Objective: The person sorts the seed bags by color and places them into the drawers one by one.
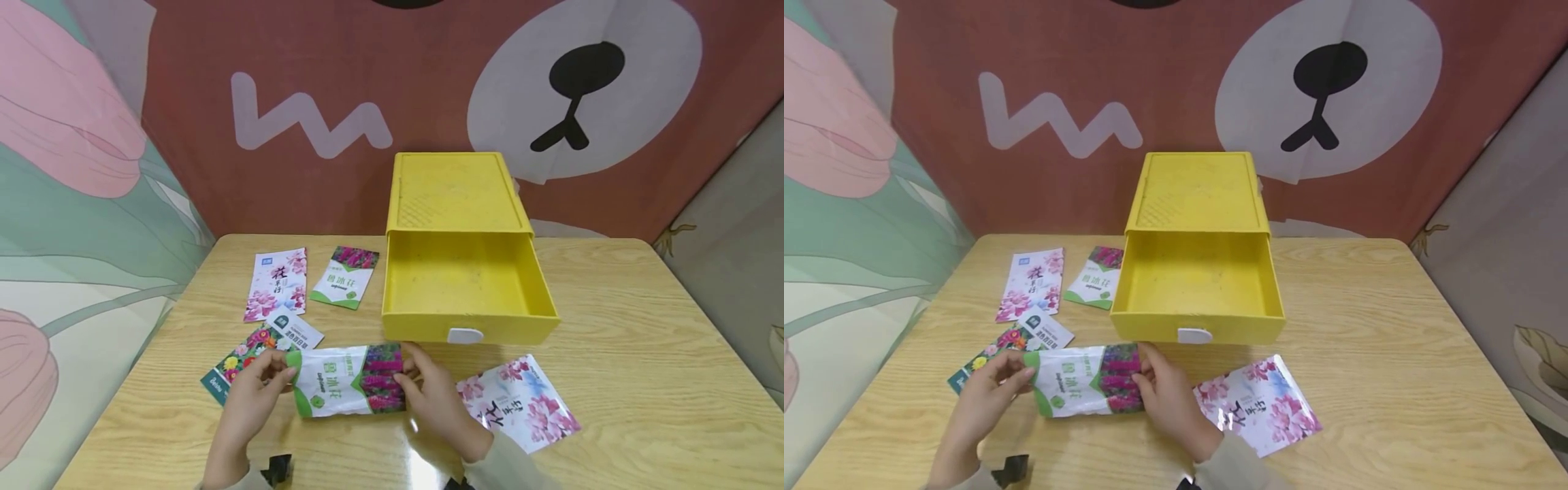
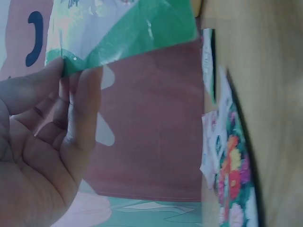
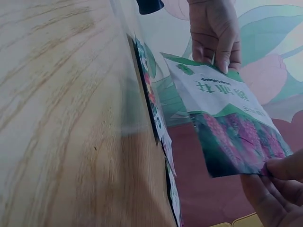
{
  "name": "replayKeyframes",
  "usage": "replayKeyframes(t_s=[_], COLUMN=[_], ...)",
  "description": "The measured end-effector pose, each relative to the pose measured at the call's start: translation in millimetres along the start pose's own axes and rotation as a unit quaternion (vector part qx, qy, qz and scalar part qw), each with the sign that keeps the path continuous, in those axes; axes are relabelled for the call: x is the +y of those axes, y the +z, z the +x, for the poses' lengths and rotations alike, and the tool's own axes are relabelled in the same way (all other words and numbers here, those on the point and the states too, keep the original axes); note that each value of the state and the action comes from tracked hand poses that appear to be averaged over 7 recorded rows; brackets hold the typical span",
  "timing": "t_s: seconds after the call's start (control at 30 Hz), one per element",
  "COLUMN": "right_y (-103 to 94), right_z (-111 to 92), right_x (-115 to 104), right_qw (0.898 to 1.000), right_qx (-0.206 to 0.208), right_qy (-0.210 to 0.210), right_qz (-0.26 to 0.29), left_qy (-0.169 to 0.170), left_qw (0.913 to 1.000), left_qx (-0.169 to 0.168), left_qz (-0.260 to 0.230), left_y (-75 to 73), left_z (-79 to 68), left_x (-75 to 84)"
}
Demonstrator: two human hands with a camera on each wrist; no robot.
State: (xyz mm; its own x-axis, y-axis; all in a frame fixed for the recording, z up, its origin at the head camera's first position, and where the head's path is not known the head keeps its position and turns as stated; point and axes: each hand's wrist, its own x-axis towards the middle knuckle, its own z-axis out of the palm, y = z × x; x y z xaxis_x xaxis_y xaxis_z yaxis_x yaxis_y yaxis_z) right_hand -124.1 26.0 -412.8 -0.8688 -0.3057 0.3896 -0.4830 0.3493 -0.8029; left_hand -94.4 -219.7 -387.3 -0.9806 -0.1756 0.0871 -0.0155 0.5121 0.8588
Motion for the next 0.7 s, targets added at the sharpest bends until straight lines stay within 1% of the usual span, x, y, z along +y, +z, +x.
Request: replayKeyframes(t_s=[0.1, 0.17, 0.3, 0.43, 0.53, 0.7], right_y=[-0.3, -1.0, -3.0, -5.1, -7.6, -14.3], right_z=[-2.1, -3.4, -7.1, -12.8, -15.8, -18.1], right_x=[-0.4, -0.7, -1.6, -3.9, -6.6, -11.1], right_qw=[1.000, 0.999, 0.997, 0.995, 0.992, 0.984], right_qx=[0.020, 0.033, 0.049, 0.056, 0.069, 0.097], right_qy=[-0.015, -0.024, -0.051, -0.071, -0.095, -0.142], right_qz=[0.018, 0.025, 0.030, 0.045, 0.046, 0.039], left_qy=[0.044, 0.065, 0.085, 0.123, 0.153, 0.186], left_qw=[0.9989, 0.9977, 0.9963, 0.9911, 0.9861, 0.9806], left_qx=[0.010, 0.012, -0.008, -0.030, -0.036, -0.037], left_qz=[-0.008, -0.010, 0.007, 0.040, 0.054, 0.050], left_y=[-1.9, -3.5, -8.2, -13.7, -17.0, -19.4], left_z=[-1.0, -1.8, -3.0, -3.2, -3.2, -4.7], left_x=[4.3, 7.9, 15.5, 23.7, 30.1, 39.6])
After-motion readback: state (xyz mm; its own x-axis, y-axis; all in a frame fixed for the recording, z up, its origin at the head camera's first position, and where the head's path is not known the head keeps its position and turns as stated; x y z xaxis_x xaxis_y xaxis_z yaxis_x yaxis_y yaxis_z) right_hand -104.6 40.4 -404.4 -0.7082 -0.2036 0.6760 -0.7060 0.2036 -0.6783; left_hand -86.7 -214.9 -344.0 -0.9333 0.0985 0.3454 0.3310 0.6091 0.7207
